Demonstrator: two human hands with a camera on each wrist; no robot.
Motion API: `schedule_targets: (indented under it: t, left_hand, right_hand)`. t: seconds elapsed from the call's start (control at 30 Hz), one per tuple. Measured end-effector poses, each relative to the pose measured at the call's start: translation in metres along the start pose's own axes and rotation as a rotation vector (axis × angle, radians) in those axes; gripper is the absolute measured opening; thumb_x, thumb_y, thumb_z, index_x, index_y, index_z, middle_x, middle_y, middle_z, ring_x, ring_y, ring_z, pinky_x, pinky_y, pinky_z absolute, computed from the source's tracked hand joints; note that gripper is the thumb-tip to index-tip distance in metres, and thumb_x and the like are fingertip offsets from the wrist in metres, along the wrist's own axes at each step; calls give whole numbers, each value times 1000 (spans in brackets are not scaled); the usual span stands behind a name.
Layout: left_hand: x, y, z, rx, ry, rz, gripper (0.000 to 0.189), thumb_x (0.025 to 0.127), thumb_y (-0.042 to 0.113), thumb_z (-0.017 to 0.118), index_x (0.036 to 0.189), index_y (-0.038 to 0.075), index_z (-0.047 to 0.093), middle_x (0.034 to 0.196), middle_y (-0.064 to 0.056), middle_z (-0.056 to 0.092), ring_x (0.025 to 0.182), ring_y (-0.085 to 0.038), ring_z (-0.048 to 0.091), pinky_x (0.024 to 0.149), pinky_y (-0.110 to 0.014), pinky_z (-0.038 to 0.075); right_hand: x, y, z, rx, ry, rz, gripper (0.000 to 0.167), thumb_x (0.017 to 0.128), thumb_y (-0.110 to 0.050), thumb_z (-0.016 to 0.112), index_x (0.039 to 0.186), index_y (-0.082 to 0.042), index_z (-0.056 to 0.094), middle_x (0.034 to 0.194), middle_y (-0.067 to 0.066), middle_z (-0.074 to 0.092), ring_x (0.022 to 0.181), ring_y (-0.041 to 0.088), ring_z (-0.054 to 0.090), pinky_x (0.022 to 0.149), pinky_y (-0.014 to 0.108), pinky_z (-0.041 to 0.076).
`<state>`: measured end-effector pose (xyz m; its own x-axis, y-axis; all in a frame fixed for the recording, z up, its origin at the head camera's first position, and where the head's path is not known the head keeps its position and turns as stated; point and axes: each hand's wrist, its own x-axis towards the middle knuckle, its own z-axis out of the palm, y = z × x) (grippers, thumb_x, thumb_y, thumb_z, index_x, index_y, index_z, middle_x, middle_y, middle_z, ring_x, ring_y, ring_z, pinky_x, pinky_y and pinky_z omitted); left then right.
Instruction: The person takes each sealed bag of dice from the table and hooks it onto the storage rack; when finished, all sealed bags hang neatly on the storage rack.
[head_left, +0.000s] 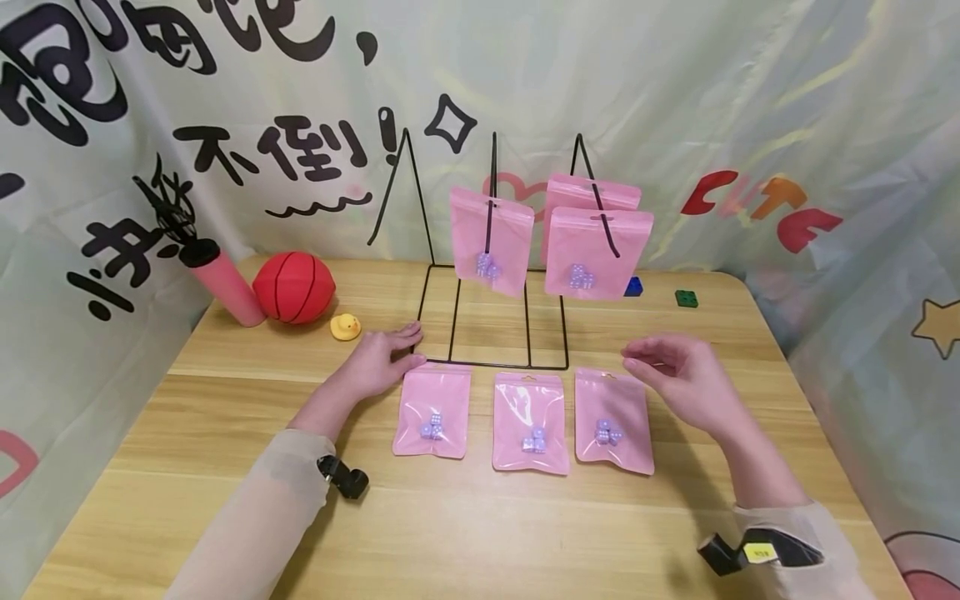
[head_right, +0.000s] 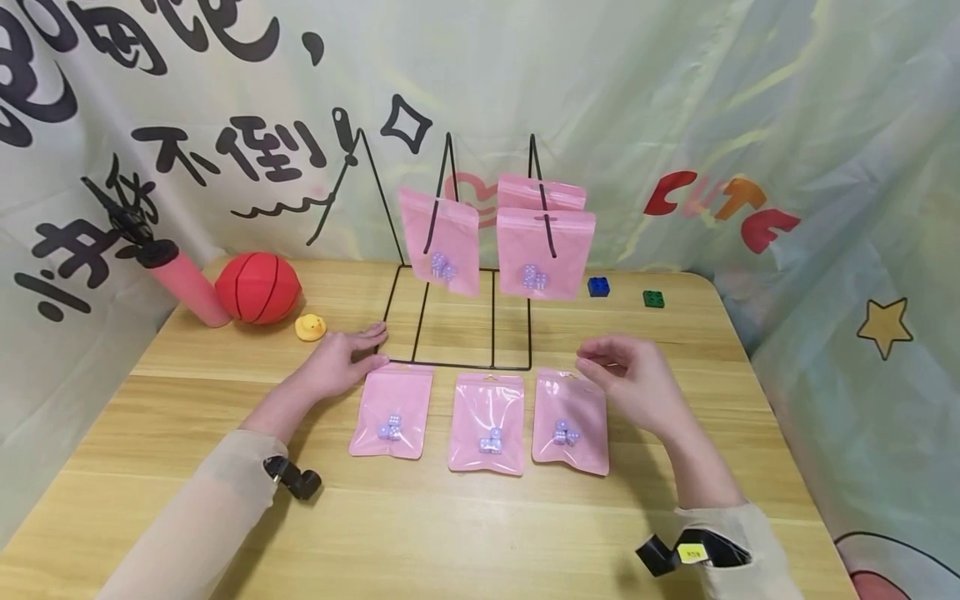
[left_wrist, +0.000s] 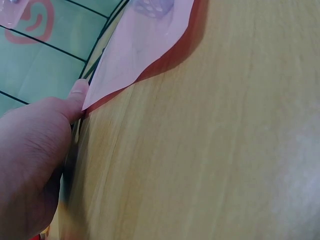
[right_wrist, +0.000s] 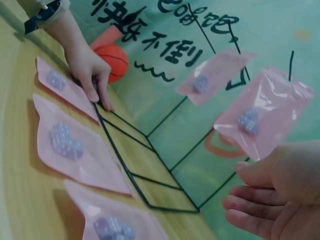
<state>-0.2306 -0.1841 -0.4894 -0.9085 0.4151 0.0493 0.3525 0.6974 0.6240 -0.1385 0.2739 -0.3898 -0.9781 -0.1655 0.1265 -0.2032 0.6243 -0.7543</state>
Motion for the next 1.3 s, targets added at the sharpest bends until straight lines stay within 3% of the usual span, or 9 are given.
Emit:
schedule_targets:
  t: [0.2, 0.4, 0.57, 0.73, 0.97, 1.1, 1.3]
  left_hand:
    - [1, -2, 1, 9, -3, 13, 51, 103, 25, 73, 147, 4, 60, 158, -9, 48, 148, -29, 43, 122, -49, 34]
    - [1, -2, -1, 22, -5, 13, 51, 104, 26, 72, 148, 4, 59, 159, -8, 47, 148, -30, 42, 122, -49, 33]
    - [1, -3, 0, 18, -2, 19, 50, 104, 25, 73, 147, 3, 60, 158, -8, 47, 148, -29, 42, 122, -48, 34]
    - [2, -3, 1, 10, 0, 28, 51, 103, 25, 74, 147, 3, 60, 158, -8, 48, 148, -29, 43, 122, -47, 34]
    - [2, -5, 1, 8, -3, 20, 51, 103, 25, 73, 147, 3, 60, 158, -8, 48, 148, -29, 42, 122, -48, 34]
    - [2, -5, 1, 7, 0, 21, 51, 103, 25, 74, 146, 3, 60, 158, -8, 48, 148, -30, 43, 122, -48, 34]
    - [2, -4, 1, 2, -2, 29, 51, 103, 25, 74, 146, 3, 60, 158, -8, 48, 148, -30, 42, 121, -48, 34]
  right_hand:
    - [-10, 13, -8, -18, -15, 72, 28, 102, -19, 74, 120, 4, 74, 114, 17, 76, 100, 23, 72, 80, 12, 55]
    - [-17, 23, -14, -44, -19, 123, 32, 103, -23, 74, 122, 2, 73, 116, 18, 75, 103, 31, 71, 78, 13, 54]
    - [-21, 30, -17, -54, -62, 178, 35, 103, -24, 73, 124, 4, 71, 118, 19, 75, 106, 34, 71, 80, 13, 53]
    - [-29, 40, -19, -61, -101, 234, 37, 103, -25, 73, 125, 5, 70, 117, 18, 75, 101, 29, 70, 78, 17, 55]
    - [-38, 51, -16, 124, -200, 362, 42, 105, -20, 70, 128, 15, 62, 109, 19, 76, 94, 27, 74, 77, 31, 63]
    - [-40, 57, -12, 246, -257, 386, 39, 107, -14, 67, 125, 20, 61, 106, 23, 77, 93, 28, 77, 80, 35, 65]
    - [-43, 60, -6, 281, -291, 435, 33, 105, -11, 68, 118, 19, 66, 102, 21, 77, 88, 28, 76, 77, 36, 65]
